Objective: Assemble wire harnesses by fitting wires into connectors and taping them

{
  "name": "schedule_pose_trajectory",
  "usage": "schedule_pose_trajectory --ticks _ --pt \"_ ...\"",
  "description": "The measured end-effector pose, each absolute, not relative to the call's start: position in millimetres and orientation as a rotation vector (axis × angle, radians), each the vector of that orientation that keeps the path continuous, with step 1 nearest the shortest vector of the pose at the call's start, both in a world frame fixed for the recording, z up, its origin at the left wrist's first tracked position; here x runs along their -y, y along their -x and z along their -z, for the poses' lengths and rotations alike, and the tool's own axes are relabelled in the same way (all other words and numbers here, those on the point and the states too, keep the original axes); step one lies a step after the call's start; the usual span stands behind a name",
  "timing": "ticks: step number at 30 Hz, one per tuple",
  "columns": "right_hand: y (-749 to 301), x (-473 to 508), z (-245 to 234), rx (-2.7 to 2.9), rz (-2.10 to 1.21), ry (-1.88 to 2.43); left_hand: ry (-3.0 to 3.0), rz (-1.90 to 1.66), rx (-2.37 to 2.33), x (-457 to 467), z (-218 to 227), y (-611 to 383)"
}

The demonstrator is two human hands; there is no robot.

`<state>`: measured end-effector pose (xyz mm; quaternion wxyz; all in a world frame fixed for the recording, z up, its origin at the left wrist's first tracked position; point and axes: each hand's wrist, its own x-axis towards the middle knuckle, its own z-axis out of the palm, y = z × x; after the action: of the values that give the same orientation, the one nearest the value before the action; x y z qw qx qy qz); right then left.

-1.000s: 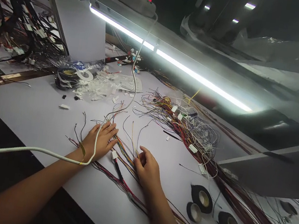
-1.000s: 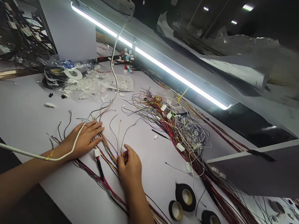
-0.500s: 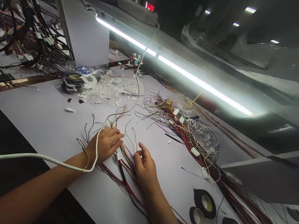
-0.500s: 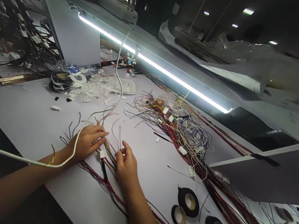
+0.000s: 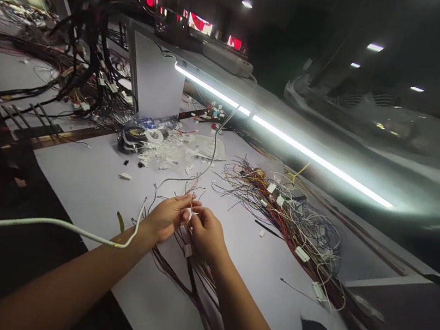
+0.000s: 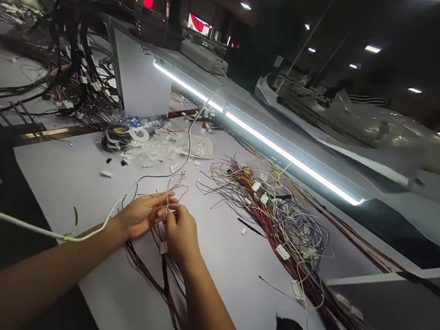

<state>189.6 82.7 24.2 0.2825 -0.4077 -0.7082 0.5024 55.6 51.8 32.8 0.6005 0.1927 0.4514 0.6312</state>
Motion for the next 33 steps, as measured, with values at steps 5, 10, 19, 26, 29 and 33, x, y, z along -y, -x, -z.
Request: schedule_pose_trajectory --ticks 5,10,19,26,29,33 --pt "-186.9 -86.3 -28.4 1.960 -1.341 1.139 -0.478 -1.500 -1.119 -52.4 -21.4 -53.4" --pt "-186.1 -92.4 -8.4 1.683 -1.546 1.036 -0.707 -1.485 -1.276 -53.0 -19.0 -43.5" --pt "-209.7 -106.1 15.2 1.108 -1.747 0.899 -1.187 -1.424 -1.566 -108.0 -26.8 7.7" --pt "-217.2 -115.7 21.4 0.849 -1.974 0.723 -1.419 -1.200 -1.954 -186.4 -31.0 40.1" --pt "-216.5 -118.0 21.8 0.849 -1.998 0.714 -1.563 -1.057 -2.142 -205.7 -35.5 66.6" --pt "-212.7 -120.7 21.1 0.858 -2.006 0.720 -1.842 -0.778 -2.164 -230.4 -28.2 69.6"
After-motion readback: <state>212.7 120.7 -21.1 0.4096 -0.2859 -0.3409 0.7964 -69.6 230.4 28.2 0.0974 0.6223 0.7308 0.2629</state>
